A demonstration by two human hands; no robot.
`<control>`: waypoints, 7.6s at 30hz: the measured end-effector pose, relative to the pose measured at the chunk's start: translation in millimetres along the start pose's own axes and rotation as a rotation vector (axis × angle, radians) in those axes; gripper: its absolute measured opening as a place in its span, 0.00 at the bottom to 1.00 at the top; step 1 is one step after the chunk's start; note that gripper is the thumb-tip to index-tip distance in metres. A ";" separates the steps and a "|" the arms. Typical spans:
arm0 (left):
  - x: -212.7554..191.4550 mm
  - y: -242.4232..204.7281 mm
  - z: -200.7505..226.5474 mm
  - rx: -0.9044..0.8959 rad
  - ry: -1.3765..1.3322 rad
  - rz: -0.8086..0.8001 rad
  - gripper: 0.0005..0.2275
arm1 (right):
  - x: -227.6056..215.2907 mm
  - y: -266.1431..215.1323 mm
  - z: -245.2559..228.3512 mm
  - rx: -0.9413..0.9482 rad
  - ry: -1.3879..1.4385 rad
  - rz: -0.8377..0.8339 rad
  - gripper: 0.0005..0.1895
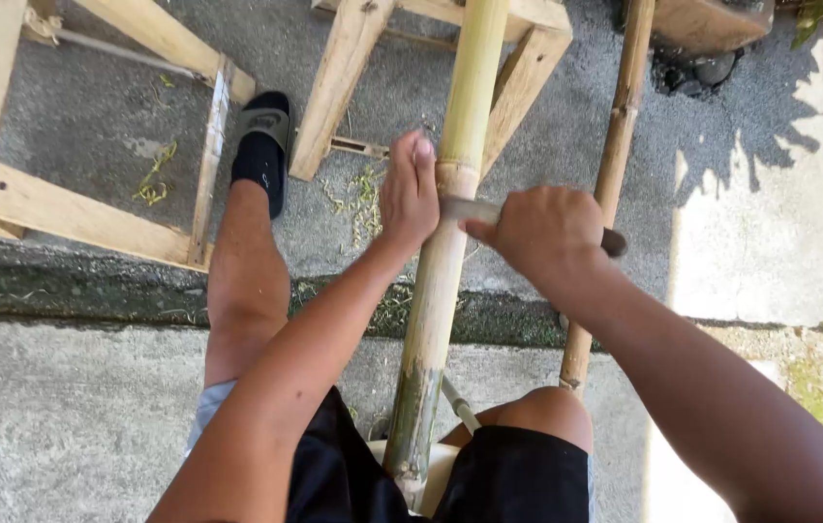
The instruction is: Scraping and smoothing a bamboo pole using a knife and a smaller scraper tool.
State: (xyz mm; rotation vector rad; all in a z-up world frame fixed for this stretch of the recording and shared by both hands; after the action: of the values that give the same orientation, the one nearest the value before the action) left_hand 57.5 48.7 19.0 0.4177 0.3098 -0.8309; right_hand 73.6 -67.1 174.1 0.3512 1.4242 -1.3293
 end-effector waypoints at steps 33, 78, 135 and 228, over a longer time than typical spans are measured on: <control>-5.4 70.4 47.4 0.209 0.270 0.286 0.23 | 5.2 28.0 63.5 0.187 0.197 0.020 0.46; -66.3 -302.3 -10.5 -0.564 -0.074 -0.999 0.41 | 133.7 -94.1 -31.7 -0.243 -0.204 -0.273 0.40; -33.7 -141.4 31.6 -0.369 0.208 -0.437 0.31 | 394.2 -50.8 51.3 0.626 2.734 -0.274 0.23; -31.7 -203.0 -24.2 -0.606 0.114 -0.613 0.36 | 409.8 -21.8 46.9 0.594 2.467 -0.215 0.17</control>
State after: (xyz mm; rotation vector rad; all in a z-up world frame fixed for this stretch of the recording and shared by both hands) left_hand -120.3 -41.5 -36.6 -0.2182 0.7925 -1.2522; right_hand -65.4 -292.9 -142.6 2.9896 2.6815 -0.9654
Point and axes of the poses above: each hand's wrist, its own y-axis towards the middle knuckle, its own x-axis out of the palm, z = x × y, the point moved 9 cm from there along y, towards the middle knuckle, and after that the axes turned 14 degrees about y, right-handed, at the moved point
